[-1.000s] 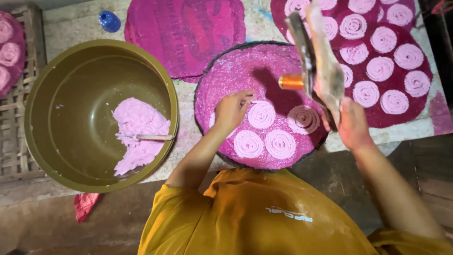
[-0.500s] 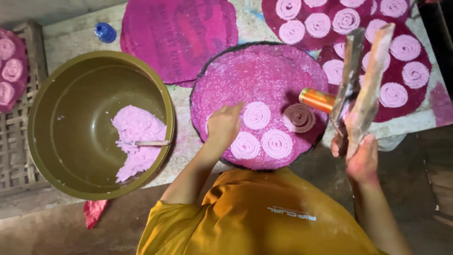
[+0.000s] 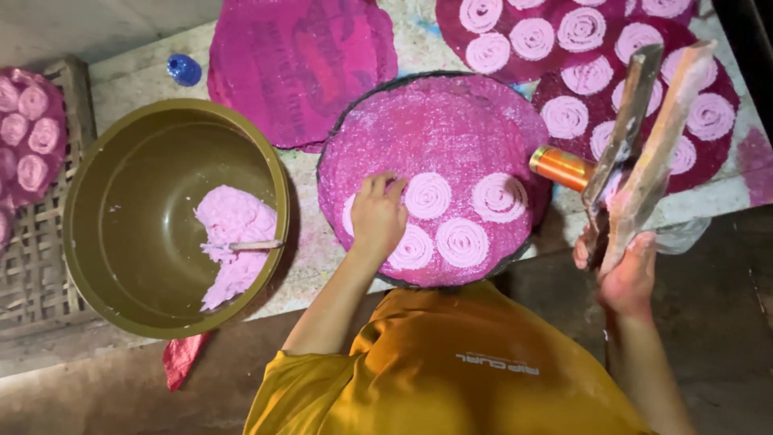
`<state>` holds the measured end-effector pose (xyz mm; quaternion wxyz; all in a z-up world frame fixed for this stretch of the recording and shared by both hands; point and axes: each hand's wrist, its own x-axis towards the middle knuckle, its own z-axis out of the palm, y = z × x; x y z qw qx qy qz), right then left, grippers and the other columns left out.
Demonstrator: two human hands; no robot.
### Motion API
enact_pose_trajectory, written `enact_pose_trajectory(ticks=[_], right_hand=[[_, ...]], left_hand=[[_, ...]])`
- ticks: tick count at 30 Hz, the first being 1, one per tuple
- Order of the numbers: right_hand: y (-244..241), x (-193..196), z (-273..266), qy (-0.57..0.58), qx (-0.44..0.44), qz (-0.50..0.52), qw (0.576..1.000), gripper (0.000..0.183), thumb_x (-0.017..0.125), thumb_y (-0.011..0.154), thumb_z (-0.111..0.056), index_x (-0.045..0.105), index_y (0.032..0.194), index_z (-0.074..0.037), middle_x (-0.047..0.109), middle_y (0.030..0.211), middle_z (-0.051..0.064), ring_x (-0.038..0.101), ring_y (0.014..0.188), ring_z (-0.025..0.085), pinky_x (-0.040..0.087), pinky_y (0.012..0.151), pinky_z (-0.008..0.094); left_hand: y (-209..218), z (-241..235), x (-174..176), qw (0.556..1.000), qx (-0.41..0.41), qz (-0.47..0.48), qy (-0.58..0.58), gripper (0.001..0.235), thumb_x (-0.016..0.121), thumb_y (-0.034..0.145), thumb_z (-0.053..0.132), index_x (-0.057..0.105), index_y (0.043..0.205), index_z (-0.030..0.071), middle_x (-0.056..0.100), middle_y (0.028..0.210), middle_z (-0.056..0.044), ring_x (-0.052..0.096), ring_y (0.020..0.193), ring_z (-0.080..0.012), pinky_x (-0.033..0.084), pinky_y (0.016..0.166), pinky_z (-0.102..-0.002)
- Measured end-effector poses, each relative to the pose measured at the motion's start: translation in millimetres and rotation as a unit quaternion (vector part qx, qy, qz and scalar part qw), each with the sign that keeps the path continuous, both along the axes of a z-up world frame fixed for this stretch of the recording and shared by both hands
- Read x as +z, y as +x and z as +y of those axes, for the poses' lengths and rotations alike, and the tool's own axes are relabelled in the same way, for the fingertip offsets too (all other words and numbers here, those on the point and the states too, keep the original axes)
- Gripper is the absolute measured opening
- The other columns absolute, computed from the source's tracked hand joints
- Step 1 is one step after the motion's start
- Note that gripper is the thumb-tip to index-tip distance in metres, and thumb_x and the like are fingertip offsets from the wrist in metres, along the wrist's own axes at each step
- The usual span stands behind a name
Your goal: The person scoops pink paste from a bowl and uses a handheld roller tool to form spiral rolls on a purple mat. The formed rolls are placed on a nearby woven tray. The process is repeated multiple times throughout the clip.
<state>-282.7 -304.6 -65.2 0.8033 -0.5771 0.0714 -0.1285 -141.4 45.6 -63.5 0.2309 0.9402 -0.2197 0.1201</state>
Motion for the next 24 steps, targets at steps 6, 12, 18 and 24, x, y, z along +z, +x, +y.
enact_pose_trajectory(ticks=[6,12,18,24], right_hand=[[8.5,1.1,-4.1,-0.050,0.075,-0.026,0.996,0.080,0.037,0.105,-0.073,0.052,0.129,0.002,0.056,0.089,0.013,0.053,0.073,0.021,0.043,0.061,0.035],[35.3,16.1,22.7,0.261,0.366,0.024,0.893,0.086,0.034,0.097,-0.080,0.057,0.118,0.001,0.053,0.068,0.006,0.051,0.054,0.017,0.040,0.051,0.033],[41.5,19.6,113.6,0.465,0.593,0.057,0.655,0.090,0.026,0.093,-0.087,0.061,0.106,-0.005,0.043,0.049,0.002,0.038,0.034,0.016,0.032,0.037,0.031],[49.9,30.4,177.7,0.397,0.595,0.101,0.692,0.092,0.033,0.093,-0.087,0.064,0.103,-0.001,0.050,0.052,0.005,0.048,0.038,0.016,0.037,0.038,0.029]], left_hand=[[-3.7,-11.1,31.5,0.999,-0.002,-0.031,0.027,0.044,0.072,0.077,0.007,0.071,0.121,0.010,0.065,0.130,-0.011,0.058,0.123,-0.0311,0.049,0.098,-0.044],[-36.1,-17.2,121.0,0.975,-0.150,0.005,-0.162,0.068,0.084,0.079,0.022,0.058,0.141,0.007,0.061,0.135,-0.015,0.057,0.122,-0.0356,0.045,0.105,-0.046],[-75.6,-13.7,184.4,0.948,-0.184,-0.106,-0.237,0.066,0.092,0.073,0.036,0.065,0.130,0.018,0.069,0.126,0.000,0.065,0.112,-0.0204,0.044,0.098,-0.039],[-99.4,75.5,195.3,0.953,-0.177,-0.118,-0.215,0.063,0.090,0.075,0.040,0.068,0.128,0.015,0.069,0.127,-0.001,0.066,0.115,-0.0223,0.043,0.101,-0.040]])
